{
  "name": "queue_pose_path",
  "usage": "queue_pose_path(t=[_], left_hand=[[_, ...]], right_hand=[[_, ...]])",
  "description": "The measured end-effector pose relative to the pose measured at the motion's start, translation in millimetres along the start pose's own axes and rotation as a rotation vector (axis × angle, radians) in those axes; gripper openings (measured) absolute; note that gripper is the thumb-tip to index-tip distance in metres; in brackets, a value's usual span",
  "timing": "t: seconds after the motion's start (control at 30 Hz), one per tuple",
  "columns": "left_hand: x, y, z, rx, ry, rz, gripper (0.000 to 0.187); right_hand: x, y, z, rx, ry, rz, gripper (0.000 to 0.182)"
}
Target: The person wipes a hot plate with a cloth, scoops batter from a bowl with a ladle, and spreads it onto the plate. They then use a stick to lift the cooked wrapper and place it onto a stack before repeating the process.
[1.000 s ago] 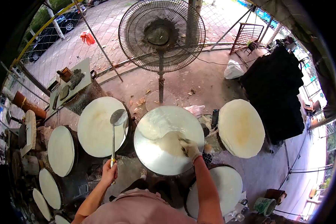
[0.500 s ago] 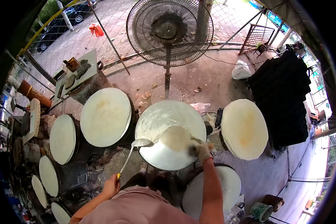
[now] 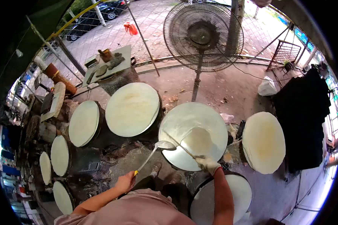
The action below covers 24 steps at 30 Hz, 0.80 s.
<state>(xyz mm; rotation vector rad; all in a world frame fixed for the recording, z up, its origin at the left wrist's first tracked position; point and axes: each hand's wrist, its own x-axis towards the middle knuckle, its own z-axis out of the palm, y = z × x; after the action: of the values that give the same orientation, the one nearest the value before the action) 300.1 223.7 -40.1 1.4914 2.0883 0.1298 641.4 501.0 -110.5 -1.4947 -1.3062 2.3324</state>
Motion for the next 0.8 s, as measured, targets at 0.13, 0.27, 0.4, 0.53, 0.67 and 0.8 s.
queue_pose_path(t=[0.13,0.27,0.4,0.53,0.67,0.8], left_hand=[[-2,-4,-8,-0.018,-0.013,0.041,0.024],[-4,-16,-20,-0.068,-0.022,0.108,0.024],[0,-49,-33,-0.077,-0.028,0.235,0.024],[4,-86,-57,-0.262,0.02,0.354,0.027],[9,-116,-81,-0.449,0.053,0.374,0.034],[11,-161,-99,-0.584,0.118,0.39,0.035]], right_hand=[[-13,34,-7,0.057,0.184,-0.21,0.031],[-18,58,25,0.217,0.377,-0.157,0.037],[-28,89,69,0.305,0.236,-0.167,0.035],[-64,115,161,0.58,0.554,-0.143,0.032],[-23,90,289,0.73,0.38,-0.182,0.023],[92,70,337,0.449,0.515,-0.361,0.026]])
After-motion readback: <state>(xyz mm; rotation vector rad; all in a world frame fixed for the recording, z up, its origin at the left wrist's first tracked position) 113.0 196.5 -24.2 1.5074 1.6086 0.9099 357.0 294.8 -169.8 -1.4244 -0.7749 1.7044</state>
